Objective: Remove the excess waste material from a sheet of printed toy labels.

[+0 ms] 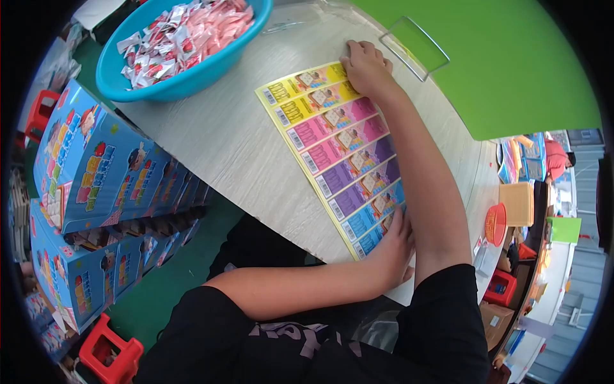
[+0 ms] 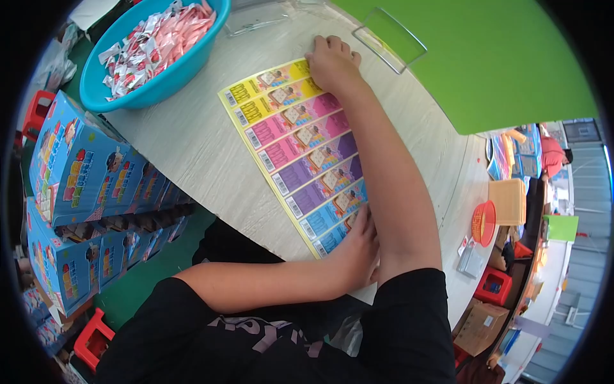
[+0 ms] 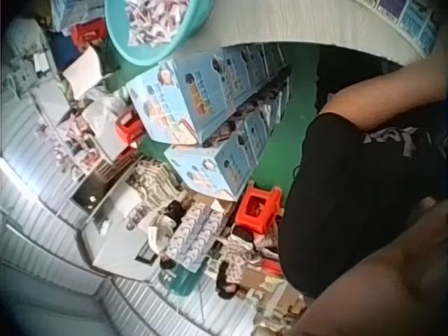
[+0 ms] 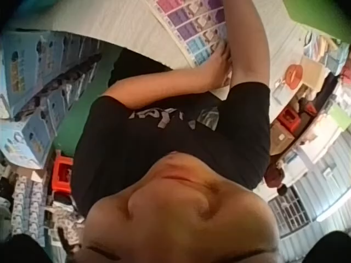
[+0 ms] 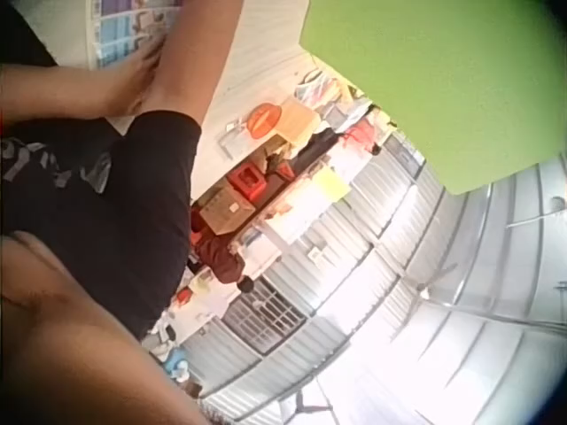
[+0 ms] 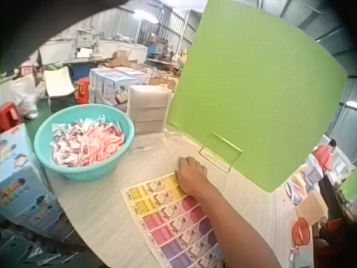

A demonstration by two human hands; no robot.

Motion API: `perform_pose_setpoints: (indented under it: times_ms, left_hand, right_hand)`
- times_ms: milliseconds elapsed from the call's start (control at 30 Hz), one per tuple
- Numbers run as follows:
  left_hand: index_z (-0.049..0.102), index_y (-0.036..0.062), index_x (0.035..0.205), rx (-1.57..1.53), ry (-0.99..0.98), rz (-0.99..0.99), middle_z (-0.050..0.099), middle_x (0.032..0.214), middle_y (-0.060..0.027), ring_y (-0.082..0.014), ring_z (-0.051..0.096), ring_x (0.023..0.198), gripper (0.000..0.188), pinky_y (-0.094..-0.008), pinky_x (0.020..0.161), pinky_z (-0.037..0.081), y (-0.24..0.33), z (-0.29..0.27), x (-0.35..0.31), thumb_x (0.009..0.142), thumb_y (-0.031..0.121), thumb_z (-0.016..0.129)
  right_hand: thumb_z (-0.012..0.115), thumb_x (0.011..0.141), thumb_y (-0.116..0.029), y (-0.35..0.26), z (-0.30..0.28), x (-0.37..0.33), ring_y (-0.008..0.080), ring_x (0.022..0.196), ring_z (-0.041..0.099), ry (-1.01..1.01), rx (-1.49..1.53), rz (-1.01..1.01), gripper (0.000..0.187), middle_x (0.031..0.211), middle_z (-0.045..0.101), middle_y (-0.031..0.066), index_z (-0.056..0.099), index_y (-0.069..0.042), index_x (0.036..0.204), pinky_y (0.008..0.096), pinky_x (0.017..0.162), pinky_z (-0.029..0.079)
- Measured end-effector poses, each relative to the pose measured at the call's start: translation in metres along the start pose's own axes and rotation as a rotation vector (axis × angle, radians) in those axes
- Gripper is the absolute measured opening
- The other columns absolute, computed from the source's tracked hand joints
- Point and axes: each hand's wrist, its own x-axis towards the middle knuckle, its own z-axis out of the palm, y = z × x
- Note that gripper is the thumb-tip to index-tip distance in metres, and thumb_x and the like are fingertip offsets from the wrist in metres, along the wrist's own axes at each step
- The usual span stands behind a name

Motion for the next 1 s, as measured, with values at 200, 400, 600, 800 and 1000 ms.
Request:
perform_pose_setpoints:
  times_ms: [200, 400, 600, 800, 1000]
  left_hand:
    - [0.052, 0.0008, 0.145, -0.111, 0.194, 0.089, 0.047, 0.155, -0.0161, -0.0416, 0.027, 0.151, 0.071, -0.0621, 0.124, 0.012, 0.003, 0.036, 0.001, 0.092, 0.048, 0.056]
    - [0.058, 0.0012, 0.139, -0.267, 0.239, 0.152, 0.052, 0.149, -0.0165, -0.038, 0.034, 0.147, 0.058, -0.0605, 0.124, 0.013, -0.008, 0.032, -0.004, 0.092, 0.036, 0.055]
    - [0.064, -0.002, 0.133, -0.195, 0.177, 0.101, 0.053, 0.146, -0.0209, -0.0402, 0.037, 0.145, 0.062, -0.069, 0.119, 0.017, 0.011, 0.052, 0.006, 0.088, 0.04, 0.055]
    - [0.059, -0.0021, 0.137, -0.183, 0.283, 0.166, 0.05, 0.146, -0.0221, -0.0398, 0.033, 0.147, 0.064, -0.0609, 0.119, 0.021, 0.002, 0.049, -0.007, 0.09, 0.042, 0.057]
    - [0.061, -0.0012, 0.133, -0.21, 0.228, 0.166, 0.052, 0.142, -0.0207, -0.0389, 0.037, 0.143, 0.062, -0.0584, 0.117, 0.025, -0.005, 0.035, -0.006, 0.091, 0.044, 0.057]
  right_hand:
    - [0.049, 0.104, -0.041, -0.016, 0.01, 0.016, 0.0339, 0.141, 0.043, -0.001, -0.037, 0.036, 0.053, 0.151, 0.047, 0.0148, 0.049, -0.013, 0.149, 0.0562, 0.117, 0.027]
    - [0.05, 0.104, -0.039, -0.006, 0.012, -0.003, 0.0338, 0.137, 0.047, 0.078, 0.028, -0.073, 0.05, 0.147, 0.051, 0.0178, 0.052, -0.011, 0.145, 0.0535, 0.114, 0.032]
    - [0.056, 0.1, -0.025, 0.016, -0.047, -0.085, 0.039, 0.131, 0.049, 0.181, 0.033, -0.266, 0.04, 0.133, 0.059, 0.0187, 0.059, -0.005, 0.134, 0.0497, 0.115, 0.03]
    - [0.055, 0.1, -0.023, 0.042, -0.057, -0.18, 0.0381, 0.13, 0.048, 0.05, -0.012, -0.144, 0.035, 0.131, 0.058, 0.0183, 0.06, -0.004, 0.129, 0.0495, 0.116, 0.029]
    - [0.061, 0.096, -0.02, 0.056, -0.034, -0.2, 0.0371, 0.126, 0.051, 0.139, 0.002, -0.041, 0.04, 0.134, 0.057, 0.0169, 0.057, -0.005, 0.132, 0.0484, 0.113, 0.034]
